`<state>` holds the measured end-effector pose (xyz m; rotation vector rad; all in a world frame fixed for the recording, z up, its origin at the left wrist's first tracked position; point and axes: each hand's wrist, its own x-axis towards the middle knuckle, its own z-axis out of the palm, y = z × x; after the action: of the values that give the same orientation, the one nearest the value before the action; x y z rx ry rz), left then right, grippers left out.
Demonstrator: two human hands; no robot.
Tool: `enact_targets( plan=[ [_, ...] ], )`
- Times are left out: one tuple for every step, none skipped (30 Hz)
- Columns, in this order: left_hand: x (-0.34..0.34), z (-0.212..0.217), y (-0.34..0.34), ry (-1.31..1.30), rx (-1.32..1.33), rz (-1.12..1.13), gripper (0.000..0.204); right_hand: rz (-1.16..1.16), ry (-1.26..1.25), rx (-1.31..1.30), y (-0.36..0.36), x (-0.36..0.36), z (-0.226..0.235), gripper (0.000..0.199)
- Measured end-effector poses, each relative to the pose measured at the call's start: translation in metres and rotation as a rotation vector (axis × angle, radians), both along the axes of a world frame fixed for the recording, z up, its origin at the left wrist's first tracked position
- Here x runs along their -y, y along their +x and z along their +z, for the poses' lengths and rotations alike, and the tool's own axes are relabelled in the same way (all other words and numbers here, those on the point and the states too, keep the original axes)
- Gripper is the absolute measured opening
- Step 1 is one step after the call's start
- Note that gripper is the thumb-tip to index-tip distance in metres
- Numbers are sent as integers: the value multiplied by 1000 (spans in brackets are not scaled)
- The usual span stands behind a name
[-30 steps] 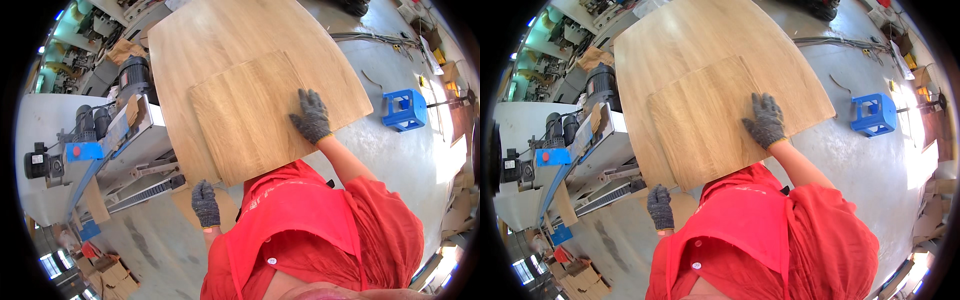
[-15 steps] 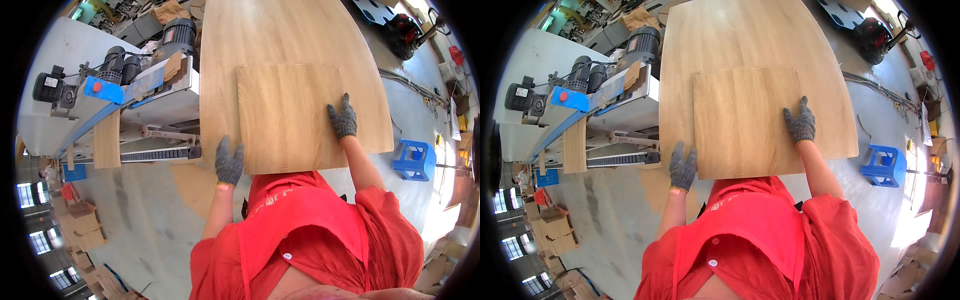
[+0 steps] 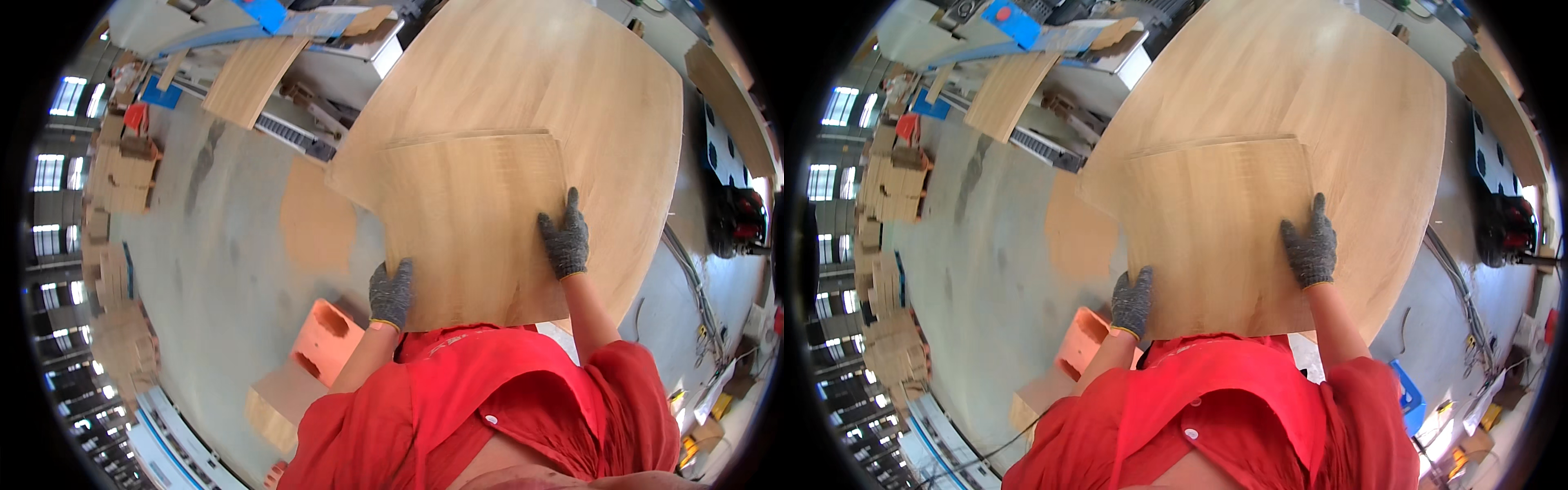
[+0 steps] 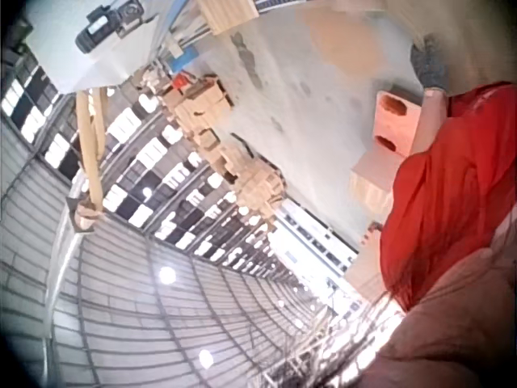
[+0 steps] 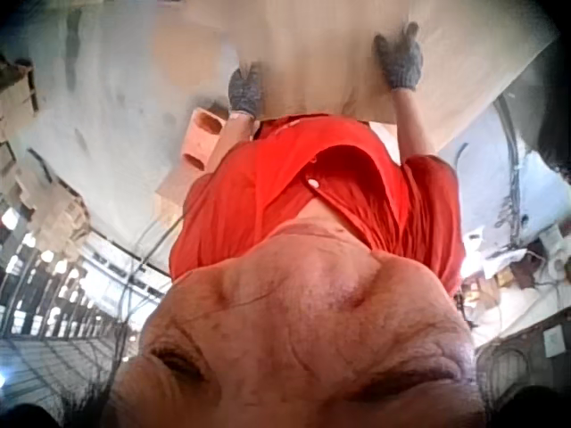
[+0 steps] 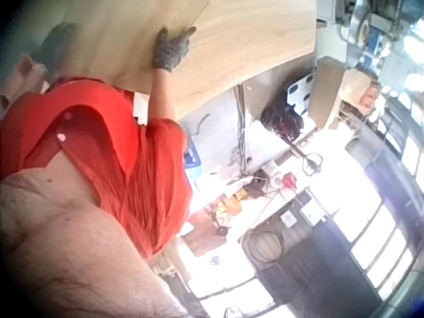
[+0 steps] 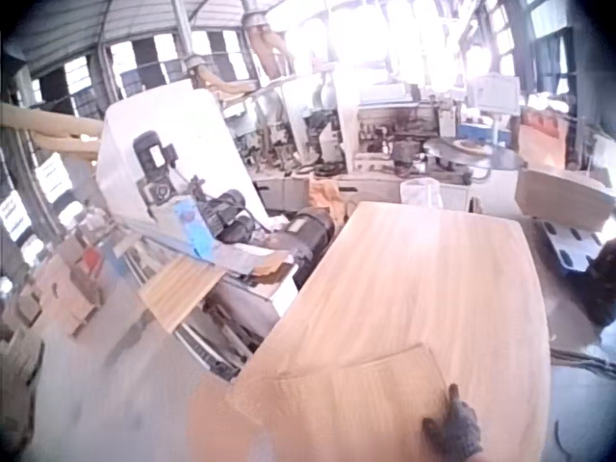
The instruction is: The person repeatedly picks up light-colored wooden panels from a table and stacks them onto an orange pallet on the floor. They handle the panels one at a time, occasionally gathering small stacks to move them between locations within the workshop.
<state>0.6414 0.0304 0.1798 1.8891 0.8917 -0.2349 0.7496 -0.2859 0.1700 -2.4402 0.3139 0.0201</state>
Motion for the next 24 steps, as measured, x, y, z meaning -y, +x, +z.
enact_targets(
  plan=[
    [-8, -26, 7, -52, -9, 82, 59, 35, 11, -4, 17, -11, -13, 82],
    [-19, -40, 4, -116, -31, 176, 59, 80, 9, -24, 22, -23, -23, 82],
    [-21, -36, 3, -184, -35, 255, 60, 70, 62, 21, 20, -25, -32, 79],
    [-24, -30, 2, -232, -66, 261, 63, 56, 117, 64, 18, -27, -46, 77],
    [-26, -43, -7, -218, -46, 264, 63, 56, 177, 114, 18, -28, -57, 75],
    [-27, -60, -19, -202, -28, 272, 63, 63, 373, -34, 20, -29, -53, 71],
    [-27, -76, -35, -185, -10, 276, 63, 65, 563, -190, 21, -27, -47, 66],
    [-24, -75, -38, -233, 57, 316, 61, 55, 744, -328, 26, -27, -29, 62],
    [-21, -72, -46, -215, 84, 344, 60, 83, 708, -300, 25, -31, -17, 59],
    [-17, -67, -58, -197, 110, 372, 59, 109, 674, -272, 20, -34, -6, 55],
    [-12, -56, -70, -178, 142, 401, 58, 137, 640, -238, 13, -38, 11, 52],
    [-11, -53, -86, -189, 123, 385, 52, 153, 567, -152, 0, -38, 21, 43],
    [-9, -53, -90, -181, 161, 403, 50, 165, 569, -87, -4, -36, 28, 41],
    [-6, -44, -94, -164, 193, 424, 48, 178, 579, -30, -5, -31, 32, 39],
    [-2, -33, -94, -153, 219, 439, 46, 184, 583, 26, -6, -26, 37, 38],
    [-1, -20, -90, -210, 331, 433, 33, 185, 540, 101, -8, -19, 47, 35],
    [0, -12, -92, -236, 387, 435, 30, 197, 508, 170, -13, -14, 58, 33],
    [-6, -5, -90, -254, 461, 424, 27, 217, 561, 274, -18, -16, 73, 30],
    [-10, 3, -88, -272, 534, 411, 25, 195, 554, 346, -20, -11, 74, 30],
    [-12, 12, -86, -153, 621, 338, 31, 178, 702, 396, -25, 3, 69, 31],
    [-12, 23, -80, -146, 667, 304, 34, 155, 844, 447, -28, 17, 60, 33],
    [-8, 33, -79, -147, 699, 274, 37, 143, 867, 502, -34, 28, 56, 29],
    [-6, 38, -73, -154, 733, 237, 40, 127, 884, 565, -38, 40, 54, 27],
    [-15, 35, -71, 18, 840, 83, 46, 156, 773, 585, -37, 48, 46, 28]
  ],
)
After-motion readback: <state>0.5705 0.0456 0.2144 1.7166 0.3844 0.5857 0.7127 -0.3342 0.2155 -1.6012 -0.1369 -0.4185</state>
